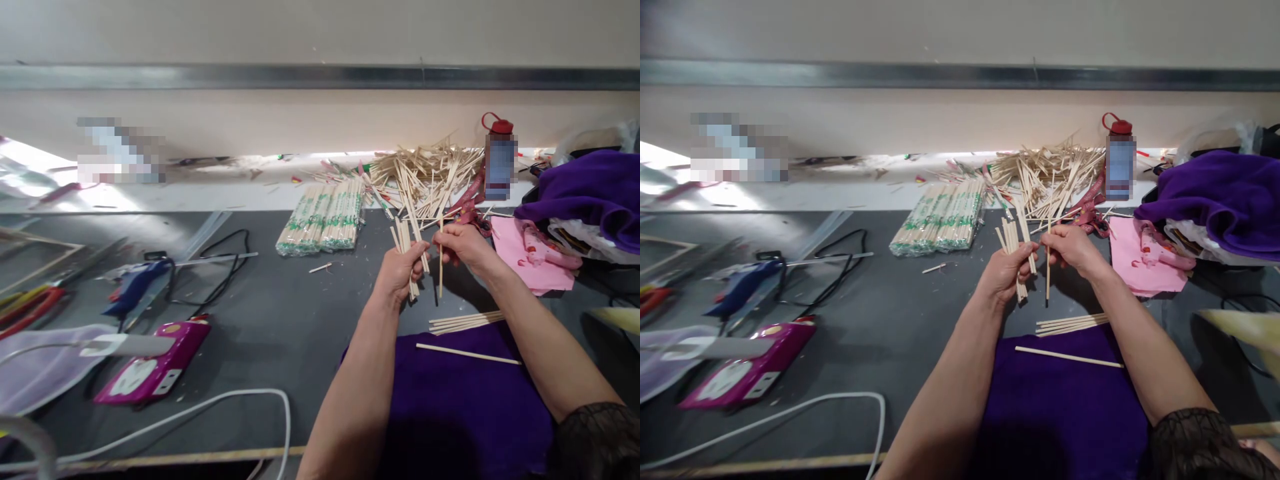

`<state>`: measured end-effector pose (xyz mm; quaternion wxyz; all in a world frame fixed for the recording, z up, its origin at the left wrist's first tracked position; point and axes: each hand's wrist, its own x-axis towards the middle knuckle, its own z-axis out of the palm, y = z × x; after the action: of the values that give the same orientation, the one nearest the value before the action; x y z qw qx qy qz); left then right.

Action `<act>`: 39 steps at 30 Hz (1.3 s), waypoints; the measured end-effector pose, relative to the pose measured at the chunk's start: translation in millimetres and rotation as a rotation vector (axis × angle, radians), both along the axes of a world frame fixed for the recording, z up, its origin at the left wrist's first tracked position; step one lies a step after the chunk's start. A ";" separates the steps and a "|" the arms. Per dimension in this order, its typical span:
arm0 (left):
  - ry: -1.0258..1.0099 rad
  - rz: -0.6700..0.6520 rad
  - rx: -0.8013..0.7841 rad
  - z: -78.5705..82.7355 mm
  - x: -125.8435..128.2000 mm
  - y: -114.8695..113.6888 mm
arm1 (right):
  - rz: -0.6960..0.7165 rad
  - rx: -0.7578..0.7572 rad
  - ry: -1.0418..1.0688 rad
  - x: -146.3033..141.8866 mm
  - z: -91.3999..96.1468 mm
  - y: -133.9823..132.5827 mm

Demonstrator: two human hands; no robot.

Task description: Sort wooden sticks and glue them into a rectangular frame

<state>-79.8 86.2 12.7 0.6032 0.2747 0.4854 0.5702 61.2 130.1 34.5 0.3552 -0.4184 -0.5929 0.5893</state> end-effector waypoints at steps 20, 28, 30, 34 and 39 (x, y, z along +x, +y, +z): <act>0.116 -0.160 0.006 -0.6 8.3 -5.1 | -0.137 0.476 -0.580 9.5 34.5 -5.7; 0.159 -0.082 0.005 1.0 11.6 -5.7 | -0.202 0.817 -1.187 125.7 63.6 -105.2; 0.159 -0.055 0.003 0.9 11.2 -5.8 | -0.299 0.793 -1.290 168.0 32.0 -127.9; 0.142 -0.030 -0.005 -0.8 9.1 -4.8 | -0.346 0.798 -1.442 212.6 -39.1 -163.4; 0.148 -0.017 0.001 -3.8 9.3 -3.4 | -0.316 0.855 -1.360 195.6 -70.7 -188.9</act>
<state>-70.5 82.8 8.9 0.5703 0.3203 0.5262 0.5433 256.8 -58.8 -36.2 0.1257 -0.5914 -0.7863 -0.1271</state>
